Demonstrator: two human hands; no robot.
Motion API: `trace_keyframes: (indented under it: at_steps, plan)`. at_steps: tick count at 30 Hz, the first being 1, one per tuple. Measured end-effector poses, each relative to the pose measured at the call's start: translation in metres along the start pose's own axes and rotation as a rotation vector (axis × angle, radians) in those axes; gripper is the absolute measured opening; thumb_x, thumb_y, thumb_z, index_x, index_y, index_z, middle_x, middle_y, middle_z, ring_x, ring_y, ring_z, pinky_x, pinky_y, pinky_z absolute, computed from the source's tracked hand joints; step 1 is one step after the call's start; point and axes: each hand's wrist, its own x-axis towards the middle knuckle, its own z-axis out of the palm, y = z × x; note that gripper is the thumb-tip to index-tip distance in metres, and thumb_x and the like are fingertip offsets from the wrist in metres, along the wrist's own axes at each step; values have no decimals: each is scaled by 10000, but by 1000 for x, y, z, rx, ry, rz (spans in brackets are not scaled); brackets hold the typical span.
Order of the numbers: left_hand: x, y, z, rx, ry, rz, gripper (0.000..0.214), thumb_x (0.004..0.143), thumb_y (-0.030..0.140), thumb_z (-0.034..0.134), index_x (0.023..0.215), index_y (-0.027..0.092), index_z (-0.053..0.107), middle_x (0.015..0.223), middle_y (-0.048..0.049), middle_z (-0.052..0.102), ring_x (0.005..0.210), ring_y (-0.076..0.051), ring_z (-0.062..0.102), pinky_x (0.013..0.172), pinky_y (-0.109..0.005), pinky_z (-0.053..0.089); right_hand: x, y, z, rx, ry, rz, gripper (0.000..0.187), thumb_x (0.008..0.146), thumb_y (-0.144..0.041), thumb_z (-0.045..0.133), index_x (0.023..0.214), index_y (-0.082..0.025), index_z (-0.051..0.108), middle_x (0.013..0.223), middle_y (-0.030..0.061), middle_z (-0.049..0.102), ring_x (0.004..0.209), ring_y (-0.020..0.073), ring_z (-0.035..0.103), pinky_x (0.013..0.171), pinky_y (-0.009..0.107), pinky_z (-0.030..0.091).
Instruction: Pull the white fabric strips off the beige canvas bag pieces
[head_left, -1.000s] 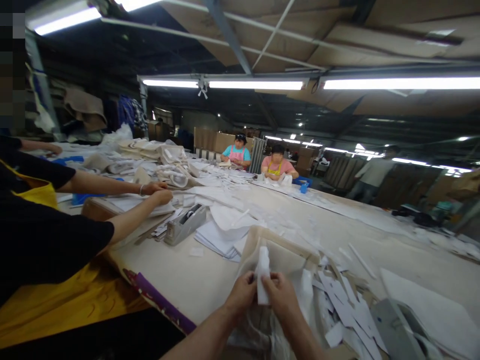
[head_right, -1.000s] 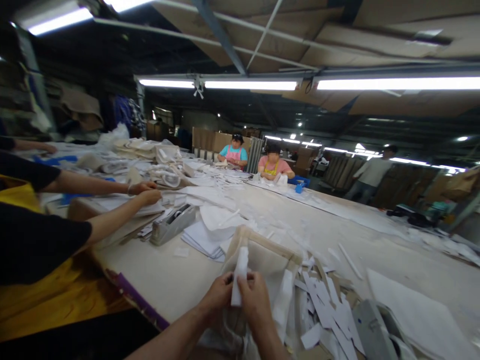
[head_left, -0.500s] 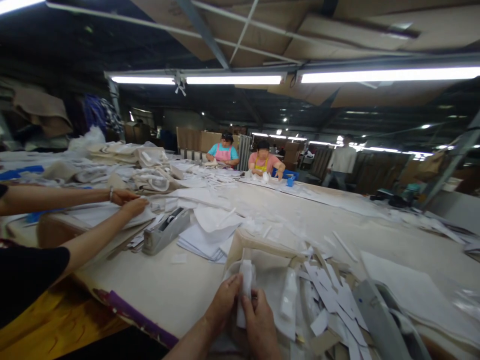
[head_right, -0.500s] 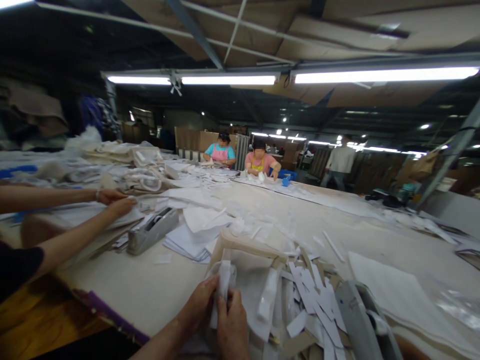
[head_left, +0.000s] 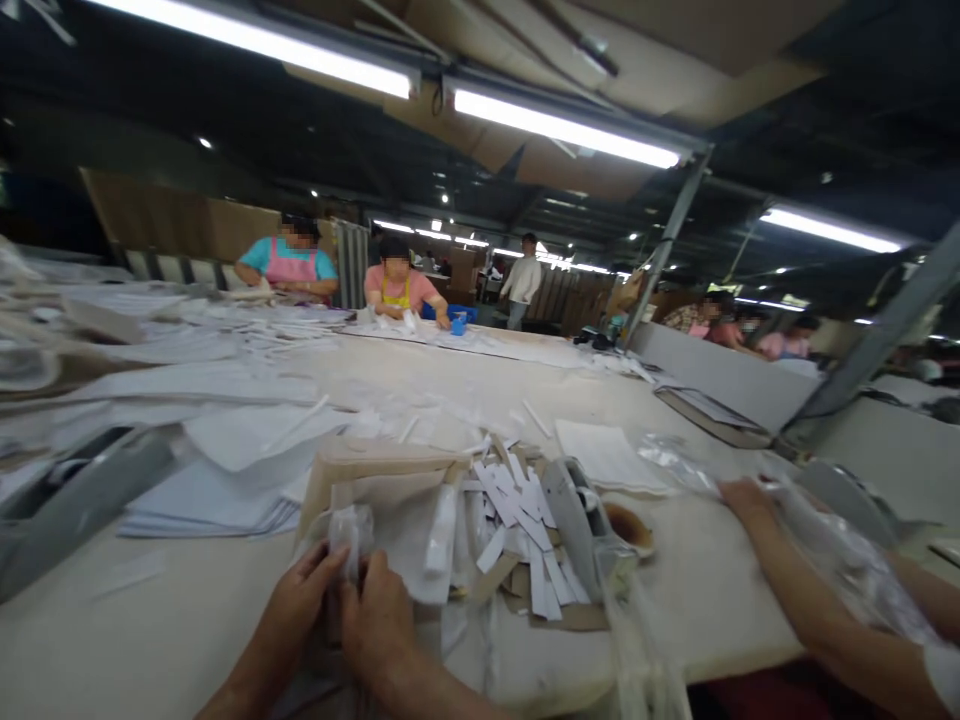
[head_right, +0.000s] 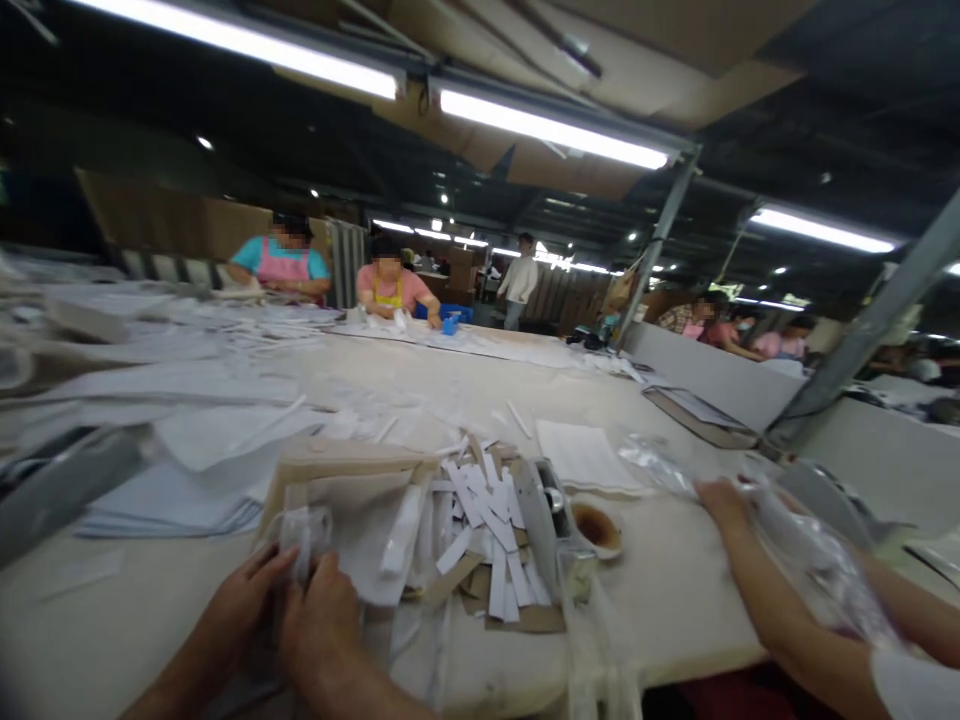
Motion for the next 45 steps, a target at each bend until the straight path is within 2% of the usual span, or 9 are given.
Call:
trace_keyframes:
  at_steps: [7, 12, 14, 16, 21, 24, 30, 37, 45]
  plan:
    - [5, -6, 2, 222, 108, 42, 416, 620, 455, 590, 924, 172, 623, 937, -46, 699, 985, -278, 617, 870, -320, 507, -1, 6, -1, 20, -7, 1, 246, 815, -257, 456, 1033, -169, 526, 962, 126, 644, 930, 312, 607, 790, 464, 477]
    - [5, -8, 8, 210, 67, 37, 342, 683, 445, 546, 908, 194, 603, 826, -20, 706, 845, -246, 655, 729, -281, 538, -20, -2, -28, -8, -116, -178, 384, 778, -213, 492, 1157, -162, 534, 1063, 126, 629, 985, 290, 592, 856, 426, 463]
    - [3, -10, 10, 110, 4, 6, 307, 714, 414, 551, 939, 207, 582, 779, -1, 708, 814, -221, 662, 694, -252, 536, -33, 4, -53, 8, -94, -275, 341, 791, -232, 504, 1123, -213, 581, 1058, 67, 638, 993, 243, 585, 876, 364, 452]
    - [1, -11, 11, 41, -19, -7, 285, 739, 379, 562, 973, 216, 568, 760, 16, 710, 837, -194, 660, 710, -213, 522, -43, 22, -89, 4, 46, -317, 258, 815, -257, 496, 1042, -234, 616, 1001, 24, 647, 942, 196, 589, 854, 303, 445]
    - [0, -13, 12, 0, -13, -12, 292, 763, 344, 570, 1019, 205, 552, 756, 12, 714, 856, -173, 658, 717, -182, 503, -45, 103, -195, -330, 276, 77, 229, 876, -284, 433, 991, -191, 608, 982, 41, 650, 919, 179, 587, 826, 273, 430]
    - [-2, -13, 12, -29, -27, -5, 308, 761, 342, 573, 1028, 191, 545, 738, 0, 711, 821, -179, 665, 683, -192, 509, -33, 135, -226, -450, 265, 138, 240, 876, -238, 418, 997, -148, 605, 1022, 91, 635, 945, 229, 577, 859, 343, 405]
    - [-8, -7, 15, -63, -17, -10, 319, 764, 314, 572, 1046, 172, 524, 696, -12, 700, 725, -174, 668, 585, -185, 497, 4, 147, -206, -656, 148, 66, 279, 874, -201, 429, 1091, -89, 564, 1085, 144, 585, 1066, 244, 520, 939, 338, 357]
    - [-9, -6, 17, -114, -7, -6, 239, 765, 289, 584, 976, 182, 553, 762, -20, 698, 716, -163, 670, 594, -180, 503, 27, 153, -196, -845, 121, 71, 293, 845, -36, 321, 847, -107, 605, 932, 138, 592, 913, 255, 578, 784, 350, 419]
    - [-7, -7, 10, -170, -66, -39, 296, 751, 336, 608, 998, 187, 545, 843, -31, 697, 767, -188, 670, 617, -207, 506, 21, 135, -214, -794, 280, 127, 307, 913, -223, 260, 867, -168, 559, 901, 109, 619, 842, 256, 596, 724, 356, 426]
